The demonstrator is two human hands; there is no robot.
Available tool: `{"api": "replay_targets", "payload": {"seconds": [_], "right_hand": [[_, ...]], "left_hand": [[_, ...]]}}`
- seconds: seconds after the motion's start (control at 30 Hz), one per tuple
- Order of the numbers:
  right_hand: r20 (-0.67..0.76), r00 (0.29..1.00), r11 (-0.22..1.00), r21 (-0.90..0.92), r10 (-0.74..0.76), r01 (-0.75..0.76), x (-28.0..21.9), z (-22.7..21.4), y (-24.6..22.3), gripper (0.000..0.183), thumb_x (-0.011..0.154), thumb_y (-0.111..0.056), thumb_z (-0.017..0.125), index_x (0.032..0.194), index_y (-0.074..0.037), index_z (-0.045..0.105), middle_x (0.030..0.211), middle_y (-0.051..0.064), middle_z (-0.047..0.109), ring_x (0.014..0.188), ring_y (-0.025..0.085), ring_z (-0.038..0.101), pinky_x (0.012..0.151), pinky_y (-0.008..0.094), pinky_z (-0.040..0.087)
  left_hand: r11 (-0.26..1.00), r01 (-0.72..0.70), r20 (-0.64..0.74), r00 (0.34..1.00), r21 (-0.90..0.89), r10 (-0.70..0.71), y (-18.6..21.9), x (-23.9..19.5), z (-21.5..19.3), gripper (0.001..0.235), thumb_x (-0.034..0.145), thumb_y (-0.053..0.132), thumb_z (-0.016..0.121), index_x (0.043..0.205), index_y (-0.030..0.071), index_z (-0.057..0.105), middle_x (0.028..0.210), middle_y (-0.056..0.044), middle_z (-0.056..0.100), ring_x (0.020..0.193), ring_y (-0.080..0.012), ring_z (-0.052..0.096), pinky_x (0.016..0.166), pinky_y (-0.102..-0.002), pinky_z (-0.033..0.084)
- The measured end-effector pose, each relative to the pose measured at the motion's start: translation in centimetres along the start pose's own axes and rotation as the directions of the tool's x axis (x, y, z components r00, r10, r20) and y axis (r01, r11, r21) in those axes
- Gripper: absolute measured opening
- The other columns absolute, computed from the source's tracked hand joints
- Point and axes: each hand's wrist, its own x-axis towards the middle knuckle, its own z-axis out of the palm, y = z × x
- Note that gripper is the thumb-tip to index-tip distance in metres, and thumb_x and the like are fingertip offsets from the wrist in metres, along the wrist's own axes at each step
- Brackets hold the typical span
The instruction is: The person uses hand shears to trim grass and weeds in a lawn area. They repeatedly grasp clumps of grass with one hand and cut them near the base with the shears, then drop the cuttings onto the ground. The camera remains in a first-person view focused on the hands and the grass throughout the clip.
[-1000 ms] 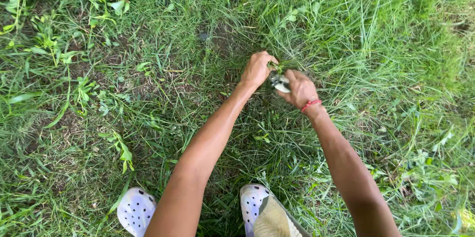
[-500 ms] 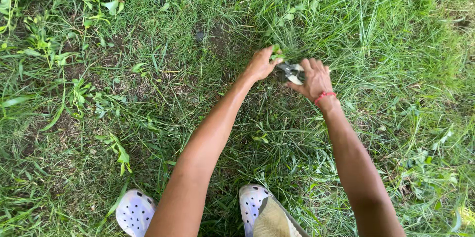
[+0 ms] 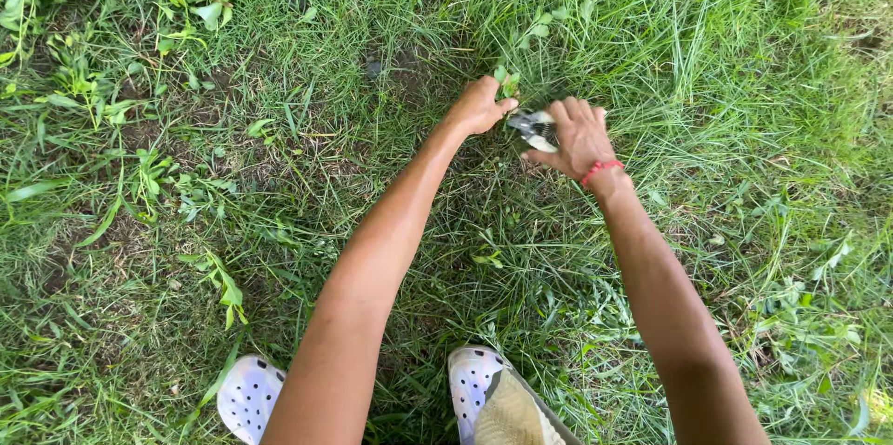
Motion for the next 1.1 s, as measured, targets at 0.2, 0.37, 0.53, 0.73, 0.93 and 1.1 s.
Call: {"api": "replay_targets", "payload": {"seconds": [0.2,0.37,0.53,0.73,0.93,1.1], "right_hand": [[0.131,0.991,0.984,0.176,-0.022,-0.001,-0.1,0.2,-0.7,0.056,0.085,-0.053,0.078,0.118,-0.012,0.059,0.111,0.012,0.067,0.109,0.029,0.062,0.102,0.042,0.048],[0.064,0.995,0.996,0.043,0.082,-0.084,-6.9,-5.2,0.6,0.076,0.068,-0.061,0.085,0.116,-0.006,0.061,0.106,0.016,0.064,0.105,0.032,0.060,0.096,0.047,0.043],[0.140,0.982,0.991,-0.071,0.124,-0.115,-10.8,-3.8,0.9,0.082,0.060,-0.062,0.086,0.116,-0.007,0.062,0.101,0.013,0.060,0.099,0.029,0.058,0.092,0.044,0.042],[0.021,1.000,1.000,-0.024,0.003,-0.003,-9.7,2.0,1.5,0.074,0.067,-0.056,0.086,0.114,-0.006,0.061,0.102,0.013,0.060,0.102,0.032,0.058,0.094,0.045,0.042],[0.177,0.981,0.982,0.153,0.083,-0.111,-11.0,2.1,1.7,0.066,0.079,-0.062,0.080,0.119,-0.012,0.061,0.104,0.008,0.062,0.105,0.028,0.060,0.097,0.041,0.047],[0.051,0.998,0.999,-0.031,0.027,-0.026,-9.1,-1.5,1.2,0.083,0.064,-0.063,0.085,0.119,-0.007,0.058,0.104,0.013,0.060,0.104,0.032,0.058,0.100,0.048,0.040]], "left_hand": [[0.992,0.072,0.068,0.996,-0.101,-0.065,0.8,-1.7,-1.7,0.029,0.096,0.026,0.066,0.121,0.010,0.065,0.108,-0.013,0.073,0.094,-0.0259,0.072,0.086,-0.044,0.063],[0.999,0.035,0.098,0.995,-0.036,-0.032,0.6,-7.2,-4.5,0.035,0.088,0.031,0.077,0.118,0.014,0.069,0.110,-0.006,0.070,0.098,-0.0174,0.066,0.092,-0.044,0.054],[0.949,-0.187,0.064,0.982,0.253,0.177,2.8,-10.0,2.4,0.071,0.061,0.031,0.097,0.125,0.016,0.069,0.110,-0.013,0.061,0.099,-0.0287,0.054,0.091,-0.046,0.047],[0.892,-0.288,-0.093,0.936,0.349,0.339,-1.3,-5.1,10.3,0.022,0.073,0.013,0.090,0.093,0.018,0.081,0.094,-0.005,0.068,0.100,-0.0224,0.061,0.088,-0.040,0.054],[0.974,-0.119,-0.175,0.981,-0.193,0.085,-2.8,-5.0,7.1,0.015,0.084,0.019,0.084,0.096,0.015,0.075,0.105,-0.006,0.070,0.099,-0.0236,0.070,0.087,-0.039,0.060],[0.999,0.012,-0.104,0.995,-0.034,-0.016,-0.9,-6.6,2.8,0.030,0.079,0.031,0.088,0.101,0.013,0.080,0.109,-0.011,0.067,0.100,-0.0276,0.064,0.090,-0.050,0.053]]}}
